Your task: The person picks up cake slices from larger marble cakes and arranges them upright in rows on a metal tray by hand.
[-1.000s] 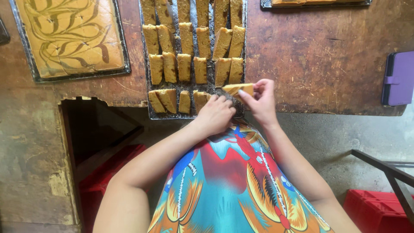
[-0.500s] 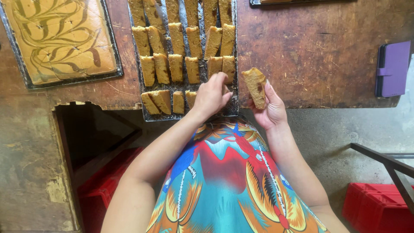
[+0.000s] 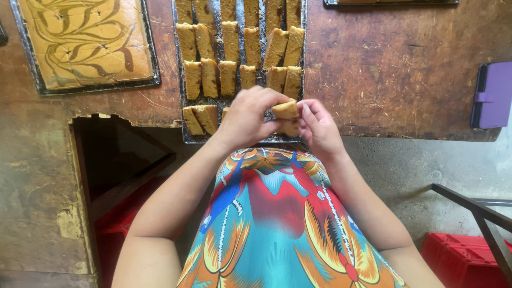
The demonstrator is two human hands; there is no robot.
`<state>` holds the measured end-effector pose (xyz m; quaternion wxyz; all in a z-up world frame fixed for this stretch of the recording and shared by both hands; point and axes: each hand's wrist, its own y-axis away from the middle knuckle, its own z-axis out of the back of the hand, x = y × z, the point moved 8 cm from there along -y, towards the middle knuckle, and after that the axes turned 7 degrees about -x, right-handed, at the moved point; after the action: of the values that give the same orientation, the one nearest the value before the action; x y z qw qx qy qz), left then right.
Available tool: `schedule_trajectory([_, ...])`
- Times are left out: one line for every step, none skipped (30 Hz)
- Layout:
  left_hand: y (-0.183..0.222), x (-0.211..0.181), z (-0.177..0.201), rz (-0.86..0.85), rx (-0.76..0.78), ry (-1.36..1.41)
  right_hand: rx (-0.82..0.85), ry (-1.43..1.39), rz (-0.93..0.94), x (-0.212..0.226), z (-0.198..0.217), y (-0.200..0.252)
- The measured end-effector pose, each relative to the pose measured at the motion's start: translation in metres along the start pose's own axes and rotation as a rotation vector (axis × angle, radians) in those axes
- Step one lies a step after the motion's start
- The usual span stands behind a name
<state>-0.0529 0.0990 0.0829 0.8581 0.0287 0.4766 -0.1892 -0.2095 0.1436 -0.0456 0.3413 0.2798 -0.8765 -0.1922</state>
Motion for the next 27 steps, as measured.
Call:
schedule_trajectory([0.003, 0.003, 0.003, -0.041, -0.015, -0.163, -0.131, 0.405, 0.227, 0.011, 0.01, 0.0])
schedule_trajectory([0.005, 0.008, 0.002, -0.04, -0.016, -0.164, -0.266, 0.811, 0.453, 0.026, 0.014, 0.004])
schedule_trajectory([0.008, 0.019, -0.004, 0.002, 0.034, -0.228, -0.265, 0.812, 0.453, 0.025, 0.016, 0.004])
schedule_trajectory([0.011, 0.031, -0.011, 0.042, 0.087, -0.292, -0.273, 1.119, 0.528, 0.027, 0.011, 0.005])
schedule_trajectory([0.013, 0.039, -0.018, 0.041, 0.087, -0.293, -0.277, 1.428, 0.597, 0.026, 0.003, 0.005])
schedule_trajectory([0.015, 0.048, -0.03, 0.024, 0.137, -0.418, -0.281, 1.426, 0.597, 0.023, 0.002, 0.003])
schedule_trajectory([0.017, 0.057, -0.041, 0.006, 0.187, -0.543, -0.264, 1.486, 0.547, 0.016, 0.0, -0.001])
schedule_trajectory([0.017, 0.065, -0.049, 0.003, 0.189, -0.542, -0.246, 1.545, 0.496, 0.009, 0.0, -0.006])
schedule_trajectory([0.016, 0.074, -0.055, 0.028, 0.202, -0.575, -0.25, 1.544, 0.496, 0.007, -0.001, -0.009])
schedule_trajectory([0.016, 0.082, -0.059, 0.053, 0.215, -0.608, -0.248, 1.531, 0.491, 0.005, -0.002, -0.013])
schedule_trajectory([0.015, 0.087, -0.061, 0.051, 0.218, -0.607, -0.246, 1.519, 0.486, 0.003, -0.002, -0.016])
schedule_trajectory([0.014, 0.092, -0.063, 0.069, 0.245, -0.597, -0.247, 1.517, 0.484, 0.003, -0.002, -0.019])
schedule_trajectory([0.014, 0.095, -0.065, 0.088, 0.273, -0.587, -0.266, 1.515, 0.432, 0.003, 0.003, -0.021])
schedule_trajectory([0.011, 0.096, -0.065, 0.087, 0.271, -0.589, -0.282, 1.513, 0.384, 0.003, 0.006, -0.023])
schedule_trajectory([0.009, 0.096, -0.064, 0.088, 0.278, -0.59, -0.282, 1.512, 0.386, 0.005, 0.005, -0.024])
schedule_trajectory([0.009, 0.096, -0.065, 0.09, 0.286, -0.588, -0.281, 1.542, 0.413, 0.007, 0.003, -0.022])
schedule_trajectory([0.009, 0.095, -0.066, 0.089, 0.288, -0.588, -0.281, 1.571, 0.44, 0.009, 0.001, -0.02])
schedule_trajectory([0.007, 0.092, -0.065, 0.084, 0.269, -0.577, -0.282, 1.571, 0.441, 0.011, -0.001, -0.02])
schedule_trajectory([0.006, 0.09, -0.064, 0.078, 0.251, -0.566, -0.288, 1.578, 0.41, 0.01, -0.001, -0.022])
schedule_trajectory([0.005, 0.087, -0.065, 0.079, 0.25, -0.565, -0.29, 1.586, 0.377, 0.008, -0.001, -0.022])
schedule_trajectory([0.005, 0.087, -0.064, 0.109, 0.251, -0.556, -0.289, 1.586, 0.377, 0.009, 0.0, -0.021])
schedule_trajectory([0.005, 0.086, -0.061, 0.14, 0.249, -0.551, -0.247, 1.529, 0.414, 0.011, -0.002, -0.019])
schedule_trajectory([0.008, 0.083, -0.055, 0.144, 0.245, -0.554, -0.205, 1.472, 0.45, 0.012, -0.002, -0.016])
schedule_trajectory([0.011, 0.069, -0.04, 0.053, 0.106, -0.498, -0.198, 1.474, 0.454, 0.014, 0.003, -0.013])
schedule_trajectory([0.018, 0.055, -0.024, -0.038, -0.033, -0.44, -0.256, 1.408, 0.427, 0.017, 0.018, -0.007])
schedule_trajectory([0.026, 0.051, -0.014, -0.038, -0.042, -0.444, -0.312, 1.342, 0.402, 0.021, 0.036, 0.0])
schedule_trajectory([0.038, 0.052, -0.001, 0.025, -0.087, -0.35, -0.339, 1.321, 0.449, 0.025, 0.05, 0.006])
